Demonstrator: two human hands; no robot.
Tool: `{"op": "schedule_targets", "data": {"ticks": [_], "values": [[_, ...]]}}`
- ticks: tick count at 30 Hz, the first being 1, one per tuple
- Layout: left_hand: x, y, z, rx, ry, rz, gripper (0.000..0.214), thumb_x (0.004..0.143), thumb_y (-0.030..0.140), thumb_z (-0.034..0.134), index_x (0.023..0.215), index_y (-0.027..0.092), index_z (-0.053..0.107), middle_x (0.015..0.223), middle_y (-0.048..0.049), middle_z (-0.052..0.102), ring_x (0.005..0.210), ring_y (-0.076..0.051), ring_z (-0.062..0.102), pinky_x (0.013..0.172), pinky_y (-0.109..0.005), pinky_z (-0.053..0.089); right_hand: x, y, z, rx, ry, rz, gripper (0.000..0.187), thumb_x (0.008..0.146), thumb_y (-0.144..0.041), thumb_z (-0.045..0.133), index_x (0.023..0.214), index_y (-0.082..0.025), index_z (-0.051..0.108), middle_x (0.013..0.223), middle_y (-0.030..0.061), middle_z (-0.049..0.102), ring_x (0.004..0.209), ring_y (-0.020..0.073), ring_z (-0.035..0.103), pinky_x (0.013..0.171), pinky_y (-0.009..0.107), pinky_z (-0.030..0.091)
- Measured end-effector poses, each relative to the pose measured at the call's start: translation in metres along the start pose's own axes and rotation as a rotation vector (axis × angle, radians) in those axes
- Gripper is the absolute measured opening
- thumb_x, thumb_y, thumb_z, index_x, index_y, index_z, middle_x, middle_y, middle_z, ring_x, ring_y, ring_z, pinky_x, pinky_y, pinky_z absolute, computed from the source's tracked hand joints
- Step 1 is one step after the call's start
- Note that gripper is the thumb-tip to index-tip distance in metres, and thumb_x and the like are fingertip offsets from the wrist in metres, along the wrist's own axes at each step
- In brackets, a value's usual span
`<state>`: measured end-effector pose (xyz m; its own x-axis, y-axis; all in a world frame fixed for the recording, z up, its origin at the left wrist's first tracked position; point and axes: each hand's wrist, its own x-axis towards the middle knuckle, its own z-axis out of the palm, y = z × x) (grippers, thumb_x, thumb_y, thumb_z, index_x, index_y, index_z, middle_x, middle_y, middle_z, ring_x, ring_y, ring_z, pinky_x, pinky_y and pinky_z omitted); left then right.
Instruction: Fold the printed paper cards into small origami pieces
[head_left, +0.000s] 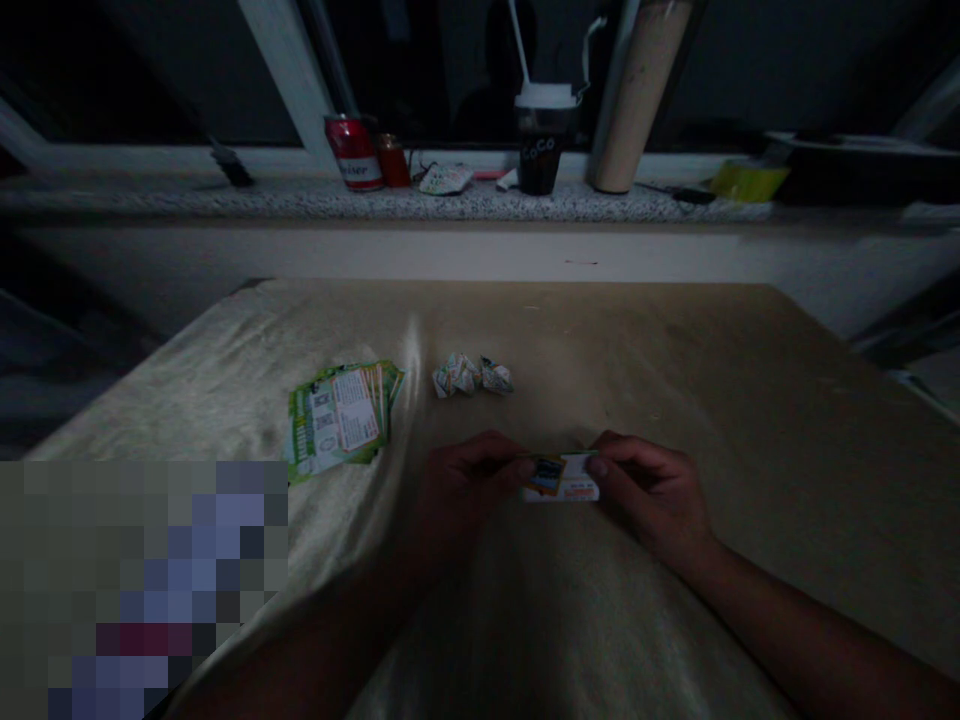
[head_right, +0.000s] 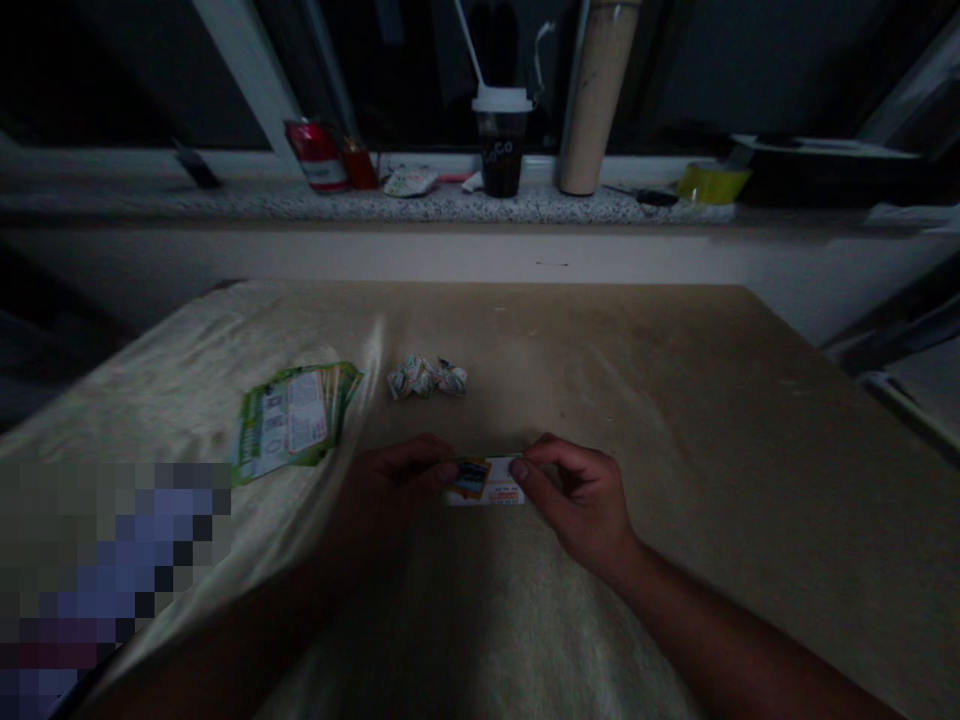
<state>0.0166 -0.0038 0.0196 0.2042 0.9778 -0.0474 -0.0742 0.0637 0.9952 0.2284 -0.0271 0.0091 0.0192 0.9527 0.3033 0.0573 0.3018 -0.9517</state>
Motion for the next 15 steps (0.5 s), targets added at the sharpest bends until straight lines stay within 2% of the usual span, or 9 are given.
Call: {"op": "schedule_targets", "data": {"ticks": [7, 15], "values": [[-0.0003, 0.0016, 0.0005, -0.031, -0.026, 0.005, 0.006, 0.076, 0.025, 0.079, 0.075, 0.020, 0.077, 0.076, -0.0002, 0.075, 0.073, -0.015, 0.070, 0.070, -0.026, 0.058, 0.0008, -0.0005, 0.0005, 0.013, 0.013, 0.025, 0.015, 0.084, -0.031, 0.076, 0.074, -0.020, 0.074, 0.066, 0.0018, 0.067, 0.059, 0.0145, 0.060, 0.053, 0.027, 0.048], [0.0000, -0.0035, -0.0019, -0.043, -0.032, 0.065, 0.004, 0.078, 0.022, 0.080, 0.076, 0.019, 0.077, 0.075, 0.0016, 0.071, 0.072, -0.011, 0.068, 0.067, -0.020, 0.055, -0.0009, 0.0012, 0.0000, 0.010, 0.048, 0.025, 0.005, 0.081, -0.024, 0.078, 0.078, -0.021, 0.075, 0.068, 0.0012, 0.070, 0.059, 0.0138, 0.062, 0.052, 0.024, 0.049]]}}
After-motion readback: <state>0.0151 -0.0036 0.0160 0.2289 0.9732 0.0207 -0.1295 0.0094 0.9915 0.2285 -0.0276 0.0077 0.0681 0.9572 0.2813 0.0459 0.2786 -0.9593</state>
